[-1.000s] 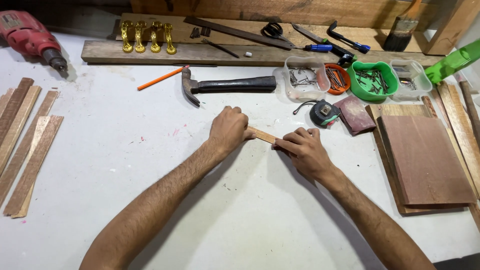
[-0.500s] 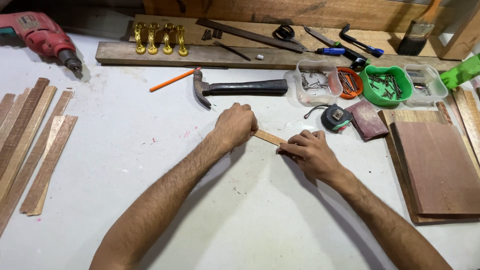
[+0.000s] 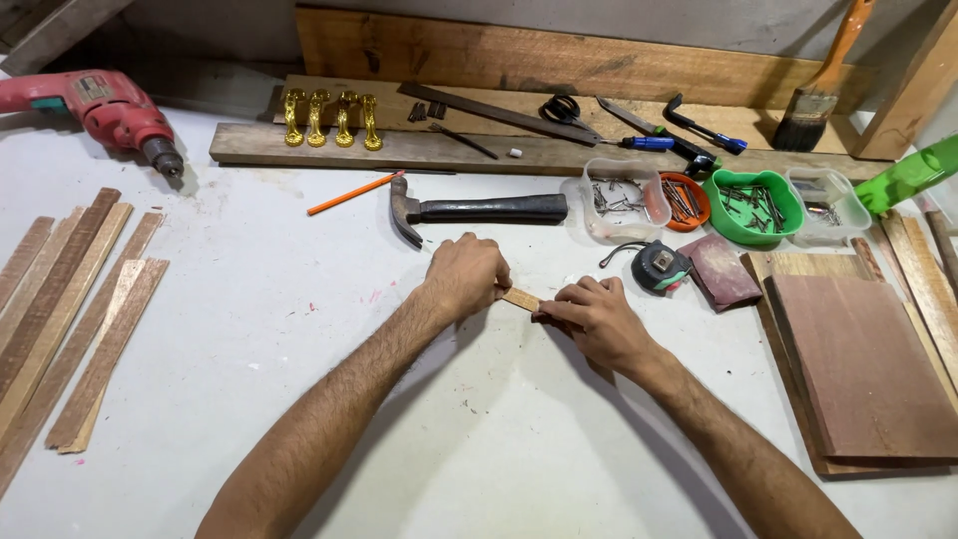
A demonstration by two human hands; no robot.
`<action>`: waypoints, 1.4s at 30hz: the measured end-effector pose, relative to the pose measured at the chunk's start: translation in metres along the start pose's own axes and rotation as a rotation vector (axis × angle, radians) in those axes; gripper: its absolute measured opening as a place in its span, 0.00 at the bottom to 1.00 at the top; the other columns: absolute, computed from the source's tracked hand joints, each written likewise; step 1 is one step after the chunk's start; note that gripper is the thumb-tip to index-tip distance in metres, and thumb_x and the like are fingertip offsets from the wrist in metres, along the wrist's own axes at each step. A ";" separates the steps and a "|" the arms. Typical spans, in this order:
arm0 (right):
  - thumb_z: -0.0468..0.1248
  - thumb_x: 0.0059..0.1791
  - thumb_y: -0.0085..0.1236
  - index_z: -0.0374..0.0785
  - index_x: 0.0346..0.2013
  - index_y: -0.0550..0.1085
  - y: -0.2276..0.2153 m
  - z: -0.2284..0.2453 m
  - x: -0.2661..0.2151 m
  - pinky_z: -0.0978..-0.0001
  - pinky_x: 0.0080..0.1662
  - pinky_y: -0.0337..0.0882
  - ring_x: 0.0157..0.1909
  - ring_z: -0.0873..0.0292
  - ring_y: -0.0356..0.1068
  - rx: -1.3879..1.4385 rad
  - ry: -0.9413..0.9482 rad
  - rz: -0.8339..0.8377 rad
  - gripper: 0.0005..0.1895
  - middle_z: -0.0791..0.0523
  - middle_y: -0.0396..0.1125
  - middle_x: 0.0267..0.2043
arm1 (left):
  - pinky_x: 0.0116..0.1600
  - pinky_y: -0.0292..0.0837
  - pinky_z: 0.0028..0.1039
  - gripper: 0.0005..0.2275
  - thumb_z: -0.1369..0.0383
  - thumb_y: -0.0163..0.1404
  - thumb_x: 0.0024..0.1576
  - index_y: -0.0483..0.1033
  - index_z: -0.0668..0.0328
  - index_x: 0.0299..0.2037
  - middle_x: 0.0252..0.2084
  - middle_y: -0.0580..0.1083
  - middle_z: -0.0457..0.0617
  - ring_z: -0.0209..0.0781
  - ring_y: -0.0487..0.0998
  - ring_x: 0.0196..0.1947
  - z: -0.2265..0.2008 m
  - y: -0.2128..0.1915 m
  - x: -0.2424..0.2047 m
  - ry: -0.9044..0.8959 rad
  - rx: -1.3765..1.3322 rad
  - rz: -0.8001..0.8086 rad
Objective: The person snaps thin wooden strips by hand at a workbench, breaking each strip into shorter pieces and setting the pieces aside. Near the end they move a wooden board aside and handle a wooden frame on the bench.
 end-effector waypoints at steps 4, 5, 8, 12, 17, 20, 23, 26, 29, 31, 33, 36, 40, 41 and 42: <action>0.34 0.46 0.67 0.51 0.46 0.82 0.007 0.000 0.004 0.61 0.41 0.55 0.40 0.61 0.65 0.000 0.007 -0.018 0.15 0.64 0.74 0.41 | 0.51 0.76 0.37 0.05 0.63 0.64 0.53 0.86 0.45 0.37 0.41 0.80 0.41 0.39 0.75 0.47 -0.002 -0.004 0.001 0.020 -0.016 0.011; 0.33 0.46 0.66 0.50 0.47 0.82 0.009 0.000 0.008 0.61 0.43 0.56 0.41 0.62 0.65 -0.015 0.003 -0.045 0.15 0.63 0.74 0.41 | 0.52 0.76 0.37 0.04 0.64 0.64 0.53 0.87 0.45 0.37 0.41 0.80 0.40 0.38 0.75 0.47 -0.001 -0.003 0.003 0.020 -0.010 0.013; 0.31 0.45 0.65 0.48 0.47 0.81 0.014 0.009 0.024 0.61 0.45 0.57 0.43 0.62 0.66 -0.016 -0.005 -0.098 0.17 0.63 0.74 0.42 | 0.53 0.75 0.38 0.04 0.62 0.64 0.53 0.87 0.46 0.37 0.41 0.80 0.41 0.39 0.75 0.47 -0.006 -0.008 -0.004 0.004 0.005 0.029; 0.31 0.45 0.65 0.47 0.48 0.81 0.006 0.019 0.034 0.60 0.47 0.58 0.46 0.61 0.66 0.023 -0.008 -0.152 0.17 0.62 0.74 0.43 | 0.53 0.73 0.40 0.06 0.60 0.63 0.54 0.87 0.47 0.37 0.43 0.79 0.43 0.41 0.75 0.47 -0.008 -0.006 -0.008 -0.005 0.037 -0.025; 0.32 0.45 0.65 0.48 0.47 0.81 -0.006 0.018 0.014 0.59 0.45 0.57 0.45 0.60 0.66 0.023 0.010 -0.115 0.17 0.62 0.73 0.42 | 0.50 0.72 0.39 0.06 0.60 0.60 0.56 0.86 0.48 0.39 0.42 0.77 0.44 0.43 0.72 0.45 -0.014 -0.017 -0.029 0.054 -0.005 -0.130; 0.33 0.45 0.64 0.50 0.46 0.82 -0.003 0.016 0.008 0.59 0.44 0.57 0.44 0.61 0.66 0.037 0.042 -0.067 0.15 0.63 0.73 0.41 | 0.47 0.73 0.38 0.06 0.62 0.59 0.56 0.86 0.47 0.40 0.41 0.76 0.43 0.43 0.72 0.44 -0.014 -0.013 -0.035 0.095 -0.017 -0.185; 0.33 0.44 0.64 0.51 0.44 0.82 0.005 0.014 0.017 0.59 0.45 0.57 0.44 0.61 0.66 0.044 0.065 -0.077 0.14 0.64 0.73 0.41 | 0.46 0.73 0.35 0.06 0.62 0.59 0.57 0.86 0.46 0.40 0.40 0.76 0.42 0.43 0.72 0.44 -0.008 -0.009 -0.029 0.115 -0.029 -0.212; 0.33 0.44 0.64 0.50 0.43 0.82 0.010 0.016 0.027 0.60 0.46 0.57 0.45 0.61 0.66 0.052 0.060 -0.092 0.14 0.64 0.74 0.41 | 0.46 0.72 0.35 0.08 0.59 0.60 0.55 0.86 0.47 0.40 0.40 0.75 0.42 0.42 0.71 0.44 -0.011 -0.012 -0.028 0.104 -0.031 -0.193; 0.34 0.45 0.64 0.49 0.44 0.82 0.011 0.018 0.025 0.60 0.46 0.57 0.45 0.61 0.66 0.048 0.047 -0.078 0.13 0.64 0.74 0.42 | 0.45 0.71 0.34 0.09 0.58 0.60 0.55 0.86 0.47 0.41 0.40 0.75 0.42 0.41 0.70 0.43 -0.009 -0.001 -0.027 0.104 -0.006 -0.176; 0.35 0.46 0.64 0.49 0.44 0.81 0.007 0.011 0.017 0.60 0.46 0.57 0.44 0.61 0.66 0.036 0.040 -0.065 0.12 0.64 0.73 0.42 | 0.44 0.71 0.33 0.09 0.57 0.59 0.56 0.85 0.47 0.41 0.41 0.75 0.42 0.39 0.70 0.42 -0.007 0.005 -0.023 0.105 0.011 -0.175; 0.34 0.45 0.65 0.51 0.45 0.82 0.005 0.000 0.007 0.60 0.45 0.57 0.44 0.61 0.66 0.062 0.062 -0.007 0.14 0.64 0.74 0.42 | 0.44 0.71 0.32 0.09 0.58 0.58 0.58 0.85 0.47 0.43 0.41 0.74 0.42 0.39 0.70 0.42 -0.005 0.007 -0.023 0.094 0.007 -0.181; 0.35 0.45 0.65 0.52 0.44 0.82 0.004 0.001 0.009 0.60 0.45 0.56 0.45 0.62 0.66 0.059 0.099 0.031 0.13 0.65 0.74 0.42 | 0.45 0.70 0.33 0.08 0.60 0.56 0.60 0.85 0.48 0.42 0.40 0.75 0.43 0.40 0.71 0.42 -0.006 0.006 -0.029 0.088 -0.026 -0.205; 0.33 0.43 0.65 0.51 0.44 0.82 0.014 0.009 0.024 0.60 0.46 0.56 0.46 0.61 0.66 0.051 0.091 0.010 0.16 0.64 0.74 0.43 | 0.45 0.70 0.36 0.06 0.62 0.57 0.59 0.85 0.49 0.39 0.41 0.75 0.44 0.42 0.71 0.45 -0.015 -0.008 -0.032 0.099 0.003 -0.190; 0.32 0.43 0.65 0.51 0.45 0.82 0.015 0.010 0.028 0.60 0.46 0.56 0.46 0.61 0.66 0.048 0.083 -0.016 0.16 0.64 0.74 0.43 | 0.46 0.70 0.38 0.06 0.62 0.57 0.58 0.85 0.49 0.39 0.42 0.75 0.44 0.43 0.72 0.46 -0.018 -0.013 -0.035 0.095 0.016 -0.190; 0.31 0.43 0.64 0.50 0.45 0.82 0.017 0.010 0.032 0.61 0.47 0.56 0.47 0.61 0.66 0.043 0.075 -0.043 0.17 0.63 0.74 0.44 | 0.47 0.69 0.40 0.06 0.62 0.57 0.58 0.85 0.48 0.38 0.42 0.75 0.45 0.44 0.72 0.48 -0.021 -0.018 -0.037 0.092 0.029 -0.191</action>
Point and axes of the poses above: each hand's wrist, its own x-axis towards the middle knuckle, its own y-axis out of the palm, z = x × y, the point moved 9 cm from there along x, towards the middle knuckle
